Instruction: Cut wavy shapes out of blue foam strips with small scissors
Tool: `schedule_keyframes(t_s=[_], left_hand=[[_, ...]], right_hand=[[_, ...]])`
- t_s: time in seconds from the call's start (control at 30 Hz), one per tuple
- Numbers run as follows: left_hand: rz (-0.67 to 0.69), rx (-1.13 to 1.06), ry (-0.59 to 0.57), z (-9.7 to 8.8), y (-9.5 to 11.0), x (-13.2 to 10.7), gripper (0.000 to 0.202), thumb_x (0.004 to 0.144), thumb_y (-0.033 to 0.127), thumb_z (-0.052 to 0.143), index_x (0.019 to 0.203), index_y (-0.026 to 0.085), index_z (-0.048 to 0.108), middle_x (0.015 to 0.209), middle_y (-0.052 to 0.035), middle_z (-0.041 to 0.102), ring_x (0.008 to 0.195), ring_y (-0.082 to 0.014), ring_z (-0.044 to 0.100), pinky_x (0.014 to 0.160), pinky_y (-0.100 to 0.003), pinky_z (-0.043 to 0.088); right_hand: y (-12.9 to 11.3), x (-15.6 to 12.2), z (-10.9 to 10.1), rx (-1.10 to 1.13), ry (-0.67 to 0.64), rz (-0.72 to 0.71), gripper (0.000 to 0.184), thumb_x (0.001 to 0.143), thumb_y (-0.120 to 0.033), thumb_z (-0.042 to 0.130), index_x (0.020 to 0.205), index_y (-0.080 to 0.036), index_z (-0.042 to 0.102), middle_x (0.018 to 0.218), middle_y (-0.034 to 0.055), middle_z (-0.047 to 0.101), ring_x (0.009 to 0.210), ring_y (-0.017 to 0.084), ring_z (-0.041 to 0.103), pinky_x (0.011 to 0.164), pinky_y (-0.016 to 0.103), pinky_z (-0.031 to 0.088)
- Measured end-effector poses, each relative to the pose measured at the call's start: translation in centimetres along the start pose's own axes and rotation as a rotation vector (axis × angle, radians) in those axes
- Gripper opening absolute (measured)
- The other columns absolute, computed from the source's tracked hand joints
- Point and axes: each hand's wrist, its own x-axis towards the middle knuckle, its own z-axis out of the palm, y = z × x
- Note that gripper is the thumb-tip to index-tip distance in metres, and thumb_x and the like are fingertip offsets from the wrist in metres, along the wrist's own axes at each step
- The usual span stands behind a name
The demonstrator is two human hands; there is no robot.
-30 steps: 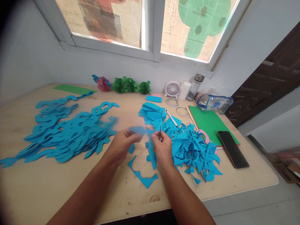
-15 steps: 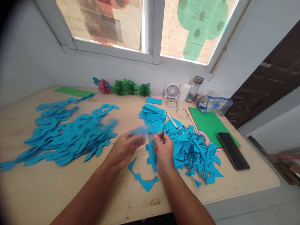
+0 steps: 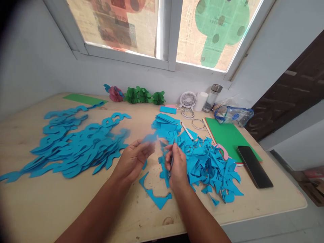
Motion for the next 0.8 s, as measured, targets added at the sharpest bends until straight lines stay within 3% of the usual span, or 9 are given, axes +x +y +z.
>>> schedule_keyframes(t_s=[0.23, 0.4, 0.8], left_hand=[[-0.010, -0.003, -0.070, 0.09, -0.25, -0.11, 0.022, 0.057, 0.020, 0.077, 0.068, 0.016, 0.059, 0.072, -0.0015, 0.067, 0.074, -0.0157, 0.063, 0.074, -0.030, 0.048], [0.007, 0.044, -0.165, 0.49, -0.56, -0.42, 0.016, 0.062, 0.021, 0.074, 0.064, 0.016, 0.059, 0.060, 0.0022, 0.061, 0.052, -0.0090, 0.050, 0.061, -0.026, 0.043], [0.064, 0.174, -0.152, 0.57, -0.77, -0.59, 0.013, 0.063, 0.023, 0.073, 0.063, 0.015, 0.062, 0.055, 0.0023, 0.057, 0.056, -0.0115, 0.050, 0.061, -0.026, 0.041]], right_hand=[[0.52, -0.62, 0.59, -0.142, -0.240, 0.128, 0.042, 0.075, -0.058, 0.060, 0.074, -0.016, 0.059, 0.045, -0.0075, 0.046, 0.032, 0.003, 0.027, 0.032, 0.017, 0.016], [0.45, -0.64, 0.76, -0.149, -0.242, 0.128, 0.042, 0.073, -0.057, 0.062, 0.071, -0.016, 0.058, 0.043, -0.0080, 0.044, 0.033, 0.003, 0.026, 0.032, 0.016, 0.015], [0.65, -0.47, 0.62, -0.152, -0.233, 0.111, 0.043, 0.074, -0.058, 0.061, 0.068, -0.016, 0.056, 0.042, -0.0070, 0.046, 0.031, 0.004, 0.026, 0.031, 0.017, 0.015]])
